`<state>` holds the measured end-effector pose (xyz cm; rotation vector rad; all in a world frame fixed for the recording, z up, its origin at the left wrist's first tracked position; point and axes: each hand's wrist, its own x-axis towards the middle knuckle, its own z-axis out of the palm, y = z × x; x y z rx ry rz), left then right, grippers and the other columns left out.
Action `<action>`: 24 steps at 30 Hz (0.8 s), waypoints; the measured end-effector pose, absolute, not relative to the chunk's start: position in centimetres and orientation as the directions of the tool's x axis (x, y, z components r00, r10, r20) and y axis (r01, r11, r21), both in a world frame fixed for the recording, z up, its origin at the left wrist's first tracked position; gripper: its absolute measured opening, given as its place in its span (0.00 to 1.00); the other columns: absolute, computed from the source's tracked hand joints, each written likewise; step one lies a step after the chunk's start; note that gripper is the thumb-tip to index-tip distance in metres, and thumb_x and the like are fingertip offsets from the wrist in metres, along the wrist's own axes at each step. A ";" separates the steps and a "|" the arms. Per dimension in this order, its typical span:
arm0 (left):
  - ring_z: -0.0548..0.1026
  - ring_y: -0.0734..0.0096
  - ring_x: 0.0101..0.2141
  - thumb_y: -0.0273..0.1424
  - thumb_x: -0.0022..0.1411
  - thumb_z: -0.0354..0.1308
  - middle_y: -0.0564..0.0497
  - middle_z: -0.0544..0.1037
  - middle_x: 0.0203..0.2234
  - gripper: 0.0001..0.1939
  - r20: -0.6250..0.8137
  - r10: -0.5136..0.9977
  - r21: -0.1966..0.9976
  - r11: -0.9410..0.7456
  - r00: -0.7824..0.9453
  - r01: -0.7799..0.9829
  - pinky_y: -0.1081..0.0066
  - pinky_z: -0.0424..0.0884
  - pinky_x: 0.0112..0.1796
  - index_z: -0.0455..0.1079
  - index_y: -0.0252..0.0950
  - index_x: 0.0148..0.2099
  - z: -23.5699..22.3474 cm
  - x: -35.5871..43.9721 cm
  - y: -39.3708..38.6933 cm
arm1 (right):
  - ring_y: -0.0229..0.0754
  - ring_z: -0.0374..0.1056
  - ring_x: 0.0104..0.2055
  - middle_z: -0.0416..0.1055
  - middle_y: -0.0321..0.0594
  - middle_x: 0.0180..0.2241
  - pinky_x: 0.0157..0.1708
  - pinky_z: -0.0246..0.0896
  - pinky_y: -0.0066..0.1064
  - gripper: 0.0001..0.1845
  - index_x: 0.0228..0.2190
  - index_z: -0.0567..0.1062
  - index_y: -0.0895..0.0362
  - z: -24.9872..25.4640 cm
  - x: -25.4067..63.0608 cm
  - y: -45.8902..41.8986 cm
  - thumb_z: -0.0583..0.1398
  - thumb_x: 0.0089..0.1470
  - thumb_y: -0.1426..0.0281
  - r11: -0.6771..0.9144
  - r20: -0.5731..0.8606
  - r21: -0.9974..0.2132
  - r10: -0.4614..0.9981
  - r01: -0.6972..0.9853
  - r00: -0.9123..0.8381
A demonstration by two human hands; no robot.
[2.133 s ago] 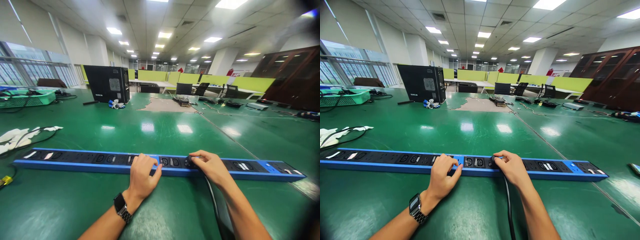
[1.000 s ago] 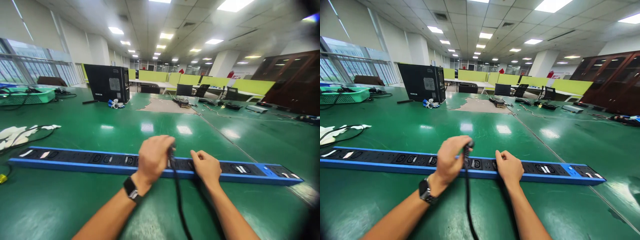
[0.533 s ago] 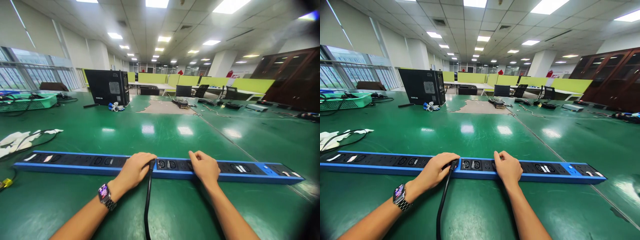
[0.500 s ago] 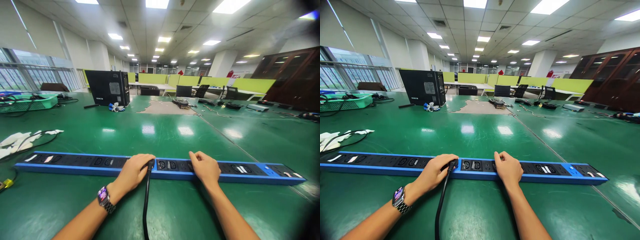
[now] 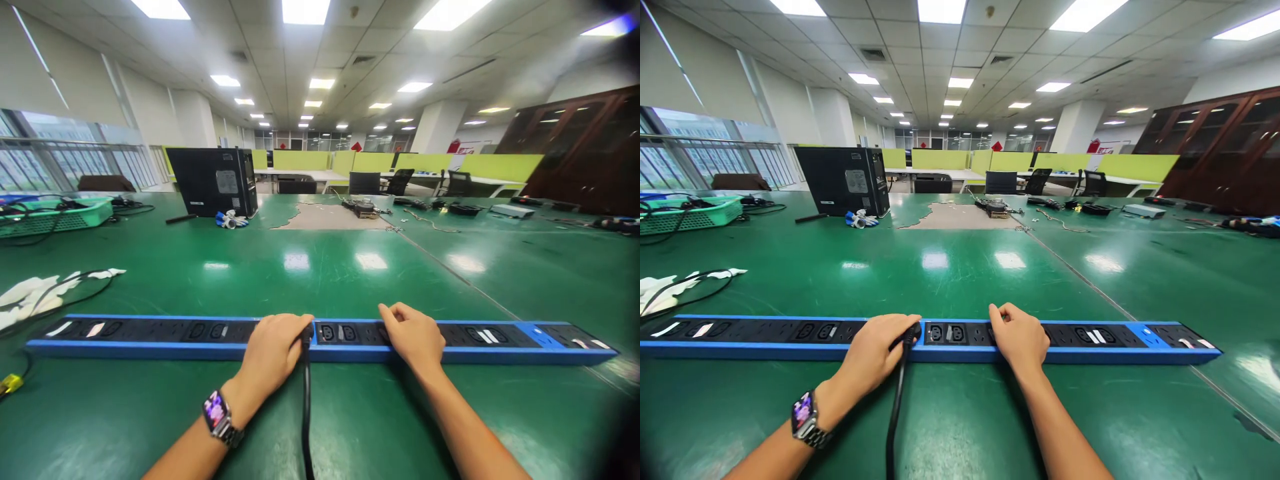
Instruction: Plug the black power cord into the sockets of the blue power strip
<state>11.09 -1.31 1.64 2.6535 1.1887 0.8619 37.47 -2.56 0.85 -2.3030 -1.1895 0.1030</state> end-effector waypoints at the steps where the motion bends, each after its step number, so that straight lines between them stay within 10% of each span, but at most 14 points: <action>1: 0.75 0.61 0.45 0.22 0.60 0.52 0.47 0.78 0.45 0.21 0.460 0.701 0.305 -0.701 0.544 0.645 0.60 0.71 0.47 0.68 0.40 0.54 1.4 11.4 -1.4 | 0.39 0.60 0.28 0.71 0.34 0.24 0.27 0.42 0.28 0.20 0.23 0.75 0.50 0.9 37.4 -2.6 0.53 0.53 0.52 -0.469 0.169 -0.490 0.776 0.735 0.608; 10: 0.79 0.63 0.42 0.38 0.62 0.56 0.46 0.79 0.45 0.20 0.624 0.782 0.709 -0.555 -0.019 0.436 0.65 0.73 0.47 0.69 0.36 0.54 1.4 7.3 -1.0 | 0.38 0.57 0.24 0.71 0.36 0.22 0.26 0.42 0.29 0.18 0.23 0.76 0.51 0.3 37.4 -2.6 0.55 0.52 0.54 -0.449 0.248 -0.499 0.745 0.741 0.619; 24: 0.76 0.61 0.47 0.38 0.62 0.55 0.50 0.80 0.45 0.15 0.467 0.752 0.376 -0.646 0.466 0.665 0.60 0.71 0.49 0.73 0.45 0.50 1.2 -0.4 0.4 | 0.39 0.59 0.26 0.72 0.36 0.24 0.26 0.42 0.29 0.19 0.23 0.76 0.50 0.5 37.4 -2.5 0.54 0.52 0.53 -0.453 0.211 -0.488 0.768 0.746 0.604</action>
